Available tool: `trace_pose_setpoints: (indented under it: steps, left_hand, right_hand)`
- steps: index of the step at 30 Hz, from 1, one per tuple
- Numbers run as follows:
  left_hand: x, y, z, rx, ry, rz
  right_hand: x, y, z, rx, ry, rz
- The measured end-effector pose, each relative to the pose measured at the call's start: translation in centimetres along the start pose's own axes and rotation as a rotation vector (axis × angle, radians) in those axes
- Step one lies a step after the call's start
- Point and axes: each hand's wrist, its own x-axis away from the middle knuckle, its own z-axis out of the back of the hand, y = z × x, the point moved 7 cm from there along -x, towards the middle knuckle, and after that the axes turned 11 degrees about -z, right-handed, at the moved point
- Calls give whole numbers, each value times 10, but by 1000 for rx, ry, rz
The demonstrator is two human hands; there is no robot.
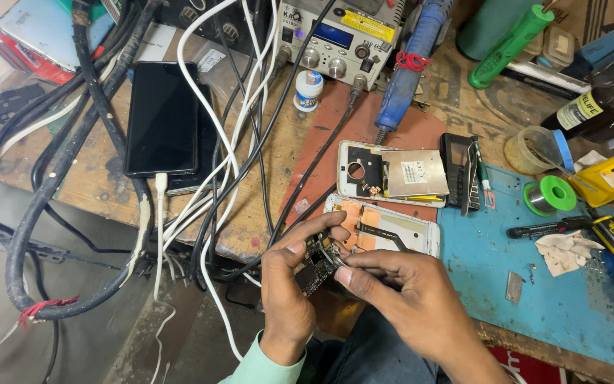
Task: The person holds a disassembled phone motherboard in one hand and uses blue-handled pliers to pry and work on components on the board. Disassembled phone bodies, a soldering iron, flux, and other repair tools lie on the cluttered workbench around them.
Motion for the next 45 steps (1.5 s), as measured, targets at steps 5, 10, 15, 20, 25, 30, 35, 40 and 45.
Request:
trace_pose_setpoints:
  steps: [5, 10, 15, 20, 25, 30, 35, 40, 45]
  left_hand:
    - [-1, -1, -2, 86, -43, 15]
    - [-1, 0, -3, 95, -80, -10]
    - [0, 0, -2, 129, -95, -14]
    - [0, -1, -3, 140, -92, 4]
    - [2, -4, -1, 145, -66, 45]
    - [2, -5, -4, 239, -104, 68]
    - [2, -6, -7, 348, -158, 53]
    - [3, -7, -7, 385, -172, 64]
    - [3, 5, -9, 185, -191, -101]
  right_hand:
    - [-9, 24, 3, -203, -82, -134]
    - [-10, 32, 2, -297, -130, -206]
    - [-7, 31, -3, -392, -195, -241]
    - [-5, 35, -4, -453, -226, -299]
    - [-5, 36, -9, -544, -262, -333]
    - [2, 35, -10, -553, -299, -409]
    - [6, 35, -13, -602, -367, -388]
    - [5, 48, -14, -594, -401, -376]
    - [5, 37, -7, -431, -294, -138]
